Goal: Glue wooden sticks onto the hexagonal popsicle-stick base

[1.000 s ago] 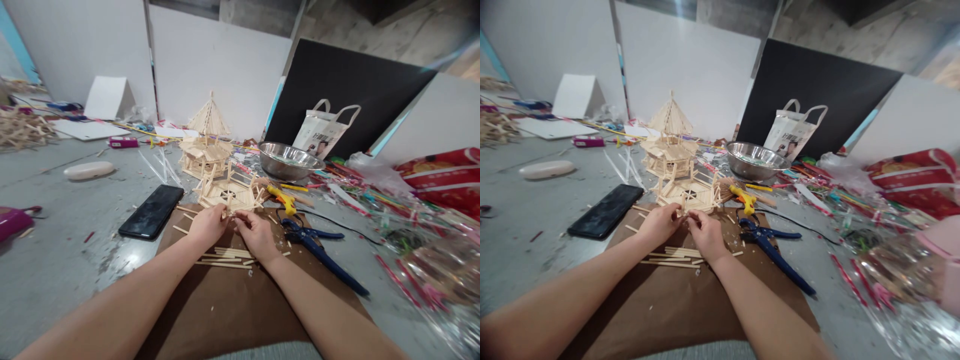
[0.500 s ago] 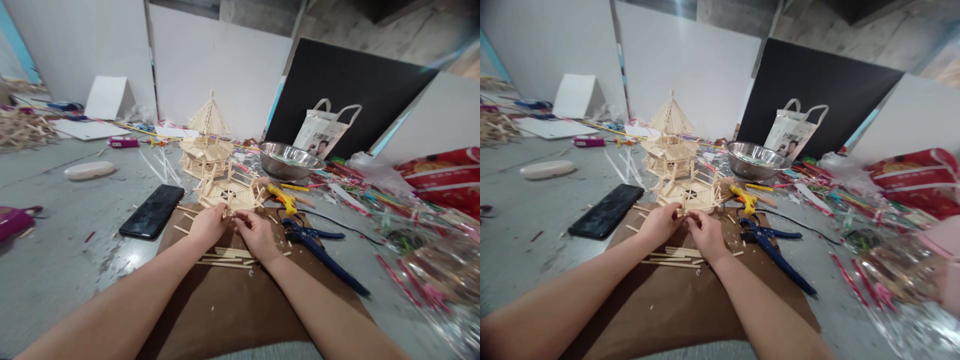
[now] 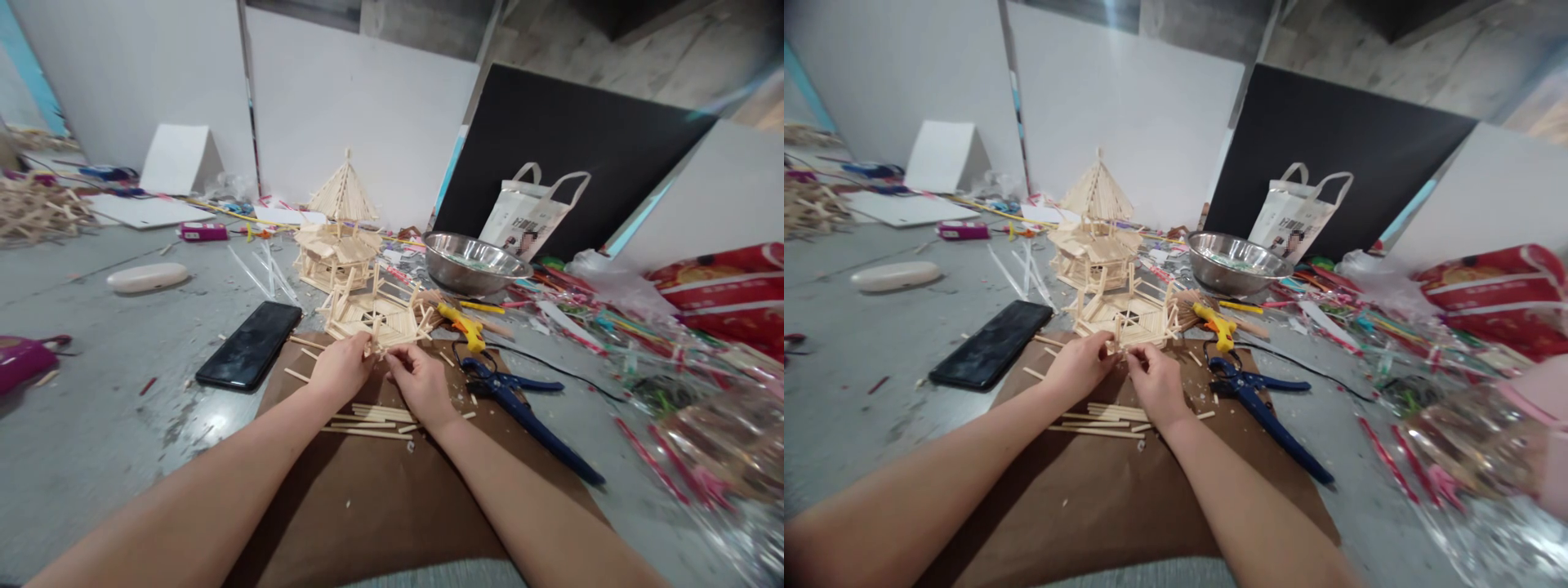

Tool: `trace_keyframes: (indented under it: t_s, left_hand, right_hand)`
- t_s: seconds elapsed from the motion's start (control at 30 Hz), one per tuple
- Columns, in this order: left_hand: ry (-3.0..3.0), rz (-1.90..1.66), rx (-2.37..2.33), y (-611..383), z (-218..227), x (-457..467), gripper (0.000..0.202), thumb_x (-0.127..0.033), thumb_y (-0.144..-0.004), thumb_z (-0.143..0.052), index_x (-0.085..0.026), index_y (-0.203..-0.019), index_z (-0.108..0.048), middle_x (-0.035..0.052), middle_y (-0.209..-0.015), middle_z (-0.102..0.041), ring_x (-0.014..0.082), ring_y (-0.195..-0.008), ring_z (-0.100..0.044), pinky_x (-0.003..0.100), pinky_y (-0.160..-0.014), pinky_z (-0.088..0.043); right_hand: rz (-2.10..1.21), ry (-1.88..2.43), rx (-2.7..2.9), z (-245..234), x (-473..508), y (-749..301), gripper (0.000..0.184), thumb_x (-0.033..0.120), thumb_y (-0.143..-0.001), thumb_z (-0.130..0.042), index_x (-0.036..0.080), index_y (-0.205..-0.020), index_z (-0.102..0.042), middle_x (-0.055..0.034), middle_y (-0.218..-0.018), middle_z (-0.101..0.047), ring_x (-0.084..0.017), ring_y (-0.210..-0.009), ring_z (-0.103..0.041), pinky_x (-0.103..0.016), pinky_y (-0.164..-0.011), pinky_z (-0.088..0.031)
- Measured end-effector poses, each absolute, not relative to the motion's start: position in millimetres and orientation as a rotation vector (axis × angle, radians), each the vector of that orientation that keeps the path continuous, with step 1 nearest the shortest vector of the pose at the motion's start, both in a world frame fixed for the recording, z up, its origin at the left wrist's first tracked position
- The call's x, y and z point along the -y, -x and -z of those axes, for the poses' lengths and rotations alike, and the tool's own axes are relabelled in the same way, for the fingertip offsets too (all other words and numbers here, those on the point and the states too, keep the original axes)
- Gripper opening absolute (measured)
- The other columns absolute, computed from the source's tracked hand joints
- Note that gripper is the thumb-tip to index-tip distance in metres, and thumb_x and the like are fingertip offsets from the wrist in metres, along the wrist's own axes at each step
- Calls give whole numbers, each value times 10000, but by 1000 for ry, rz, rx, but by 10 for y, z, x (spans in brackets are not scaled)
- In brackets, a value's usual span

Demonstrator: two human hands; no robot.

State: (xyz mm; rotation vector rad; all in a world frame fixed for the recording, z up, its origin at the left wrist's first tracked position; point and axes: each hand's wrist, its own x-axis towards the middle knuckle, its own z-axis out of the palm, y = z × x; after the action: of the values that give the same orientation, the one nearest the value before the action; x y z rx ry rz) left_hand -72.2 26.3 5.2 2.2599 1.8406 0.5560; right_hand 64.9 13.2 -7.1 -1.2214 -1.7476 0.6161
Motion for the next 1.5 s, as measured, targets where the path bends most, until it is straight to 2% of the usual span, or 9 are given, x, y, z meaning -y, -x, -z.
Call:
trace_keyframes:
  t_s: [0.4, 0.87, 1.5]
  left_hand:
    - [-2245, -565, -1818, 755, -65, -241, 318, -267, -712, -467, -198, -1021, -441, 38, -826, -608, 170, -792, -558, 243, -664, -389]
    - [-2281, -592, -1816, 752, -27, -279, 221, -337, -745, -407, -215, -915, -479, 36, -795, -616, 183, -754, -567, 259, -624, -389]
    - [-2257, -583, -1849, 738, -14, -283, 221, -354, -746, -408, -215, -908, -466, 35, -785, -615, 181, -751, -568, 260, -631, -392]
  right_hand:
    - [-560, 1261, 1773, 49, -161, -626, 180, 313, -724, -470, 178, -793, -567, -27, -743, -627, -142, -641, -590, -253, -606, -473]
    - [-539, 1289, 1791, 44, -160, -625, 187, 322, -739, -450, 186, -790, -568, -21, -729, -628, -145, -632, -597, -234, -576, -454]
    - [-495, 1305, 1805, 60, -168, -610, 192, 321, -749, -437, 191, -800, -569, -20, -740, -632, -146, -652, -597, -221, -578, -441]
